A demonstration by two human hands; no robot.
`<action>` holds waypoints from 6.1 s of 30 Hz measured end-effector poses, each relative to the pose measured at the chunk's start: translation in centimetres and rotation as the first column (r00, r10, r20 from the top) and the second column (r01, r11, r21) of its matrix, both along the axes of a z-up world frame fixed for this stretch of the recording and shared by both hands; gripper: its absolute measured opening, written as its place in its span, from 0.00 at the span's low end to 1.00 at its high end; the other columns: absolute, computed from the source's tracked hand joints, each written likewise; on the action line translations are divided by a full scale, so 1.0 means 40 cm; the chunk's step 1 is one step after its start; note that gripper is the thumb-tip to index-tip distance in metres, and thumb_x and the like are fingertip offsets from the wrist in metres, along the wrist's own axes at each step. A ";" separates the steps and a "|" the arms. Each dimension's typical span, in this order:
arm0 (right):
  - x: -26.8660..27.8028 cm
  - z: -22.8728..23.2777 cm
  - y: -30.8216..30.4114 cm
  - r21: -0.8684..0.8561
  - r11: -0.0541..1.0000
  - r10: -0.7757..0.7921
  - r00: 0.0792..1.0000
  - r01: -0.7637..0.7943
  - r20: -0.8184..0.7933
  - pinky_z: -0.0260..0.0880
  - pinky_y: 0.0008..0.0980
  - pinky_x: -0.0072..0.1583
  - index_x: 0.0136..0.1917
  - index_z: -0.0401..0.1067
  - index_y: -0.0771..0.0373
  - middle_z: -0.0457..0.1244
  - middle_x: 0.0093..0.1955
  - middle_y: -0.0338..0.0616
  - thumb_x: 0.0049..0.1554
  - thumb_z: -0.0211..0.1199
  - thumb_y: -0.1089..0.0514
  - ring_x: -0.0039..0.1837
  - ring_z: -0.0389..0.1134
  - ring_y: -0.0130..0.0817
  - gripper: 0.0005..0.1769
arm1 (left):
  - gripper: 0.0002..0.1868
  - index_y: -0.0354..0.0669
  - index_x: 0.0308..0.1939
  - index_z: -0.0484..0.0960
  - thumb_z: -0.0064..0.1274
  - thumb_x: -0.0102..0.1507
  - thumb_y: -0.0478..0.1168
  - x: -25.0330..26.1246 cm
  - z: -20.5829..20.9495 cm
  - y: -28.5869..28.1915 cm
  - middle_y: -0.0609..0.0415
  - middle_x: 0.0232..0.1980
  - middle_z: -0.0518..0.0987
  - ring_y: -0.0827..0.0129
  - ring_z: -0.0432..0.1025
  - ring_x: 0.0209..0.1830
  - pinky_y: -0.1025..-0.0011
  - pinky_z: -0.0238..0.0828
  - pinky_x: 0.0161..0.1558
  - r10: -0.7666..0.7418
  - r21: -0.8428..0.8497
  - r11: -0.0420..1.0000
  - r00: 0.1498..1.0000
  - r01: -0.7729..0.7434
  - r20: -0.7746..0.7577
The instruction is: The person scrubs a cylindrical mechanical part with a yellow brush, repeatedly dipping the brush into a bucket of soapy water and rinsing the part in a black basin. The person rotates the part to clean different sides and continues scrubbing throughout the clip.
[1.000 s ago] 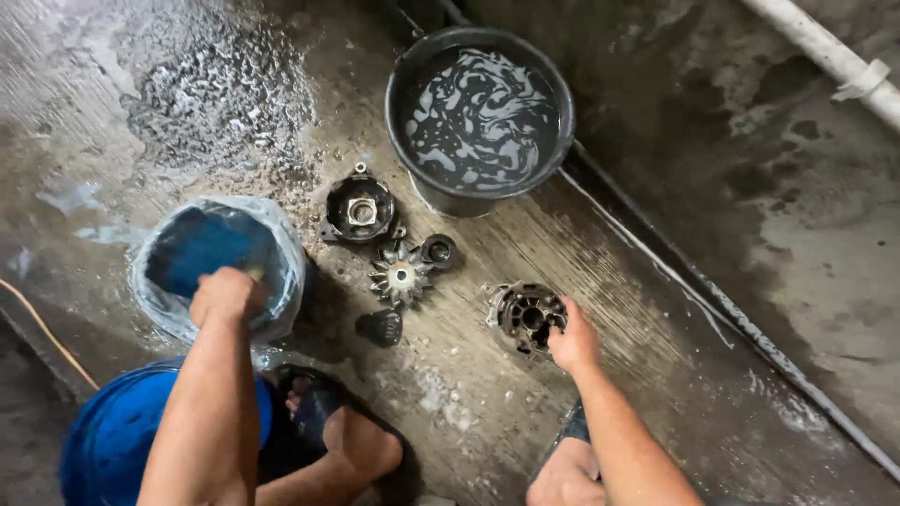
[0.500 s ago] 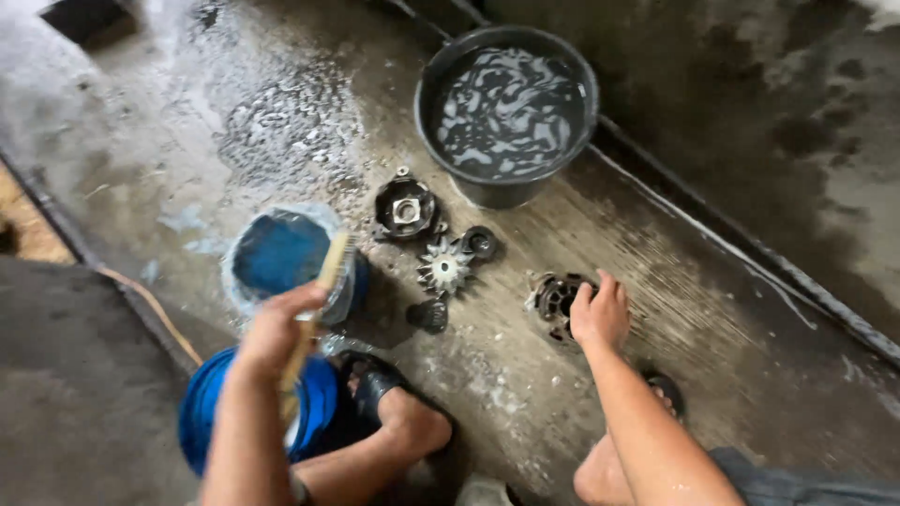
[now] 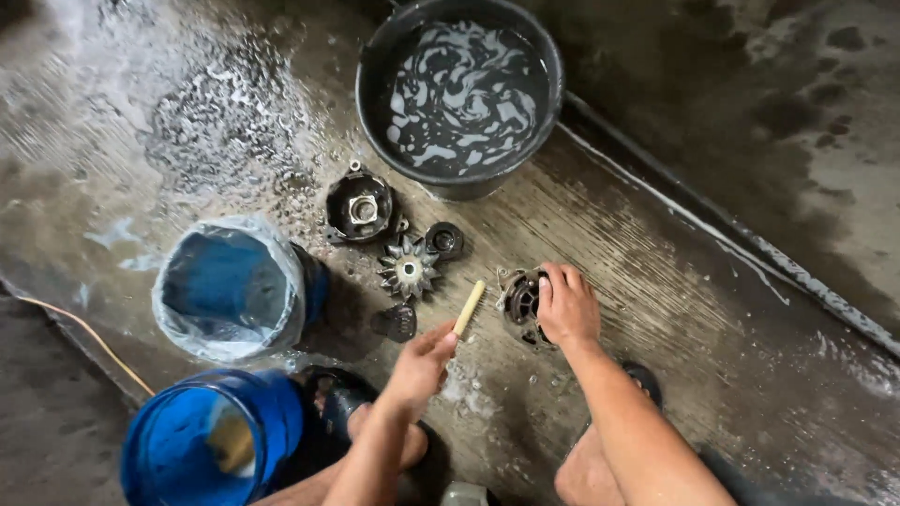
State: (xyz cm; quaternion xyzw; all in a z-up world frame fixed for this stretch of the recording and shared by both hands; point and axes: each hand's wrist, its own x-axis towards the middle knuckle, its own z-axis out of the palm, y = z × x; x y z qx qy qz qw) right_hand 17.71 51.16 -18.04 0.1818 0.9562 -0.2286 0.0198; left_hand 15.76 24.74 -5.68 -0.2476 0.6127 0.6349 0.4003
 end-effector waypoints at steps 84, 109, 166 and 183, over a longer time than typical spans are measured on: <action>-0.037 0.026 -0.090 0.192 0.933 -0.315 0.949 0.305 0.024 0.75 0.52 0.53 0.62 0.68 0.41 0.57 0.61 0.34 0.67 0.44 0.47 0.62 0.63 0.45 0.15 | 0.21 0.76 0.63 0.81 0.52 0.65 0.56 0.201 -0.153 0.187 0.59 0.45 0.79 0.52 0.81 0.43 0.57 0.81 0.39 -0.465 -0.768 0.640 0.805 0.018 -0.368; -0.038 0.026 -0.078 0.199 0.930 -0.289 0.949 0.309 -0.125 0.76 0.50 0.49 0.60 0.68 0.44 0.57 0.57 0.38 0.67 0.46 0.47 0.59 0.64 0.47 0.12 | 0.21 0.72 0.64 0.81 0.54 0.66 0.55 0.124 -0.158 0.222 0.50 0.47 0.75 0.42 0.78 0.47 0.52 0.76 0.45 -0.502 -0.711 0.703 0.726 0.026 -0.470; -0.041 0.052 -0.049 0.226 0.938 -0.260 0.965 0.263 -0.043 0.69 0.52 0.49 0.54 0.72 0.53 0.60 0.53 0.48 0.62 0.55 0.52 0.50 0.66 0.54 0.09 | 0.28 0.70 0.74 0.70 0.45 0.68 0.52 0.207 -0.209 0.266 0.50 0.48 0.72 0.60 0.74 0.51 0.70 0.66 0.58 -0.337 -0.683 0.724 0.914 0.097 -0.227; -0.062 0.110 0.022 0.029 0.969 0.245 0.968 -0.247 0.050 0.55 0.58 0.71 0.74 0.61 0.40 0.54 0.75 0.42 0.58 0.55 0.26 0.78 0.54 0.47 0.36 | 0.16 0.58 0.59 0.87 0.52 0.69 0.49 -0.242 0.003 -0.492 0.46 0.43 0.84 0.39 0.76 0.42 0.49 0.72 0.42 -0.359 -0.806 0.308 0.723 -0.506 -0.591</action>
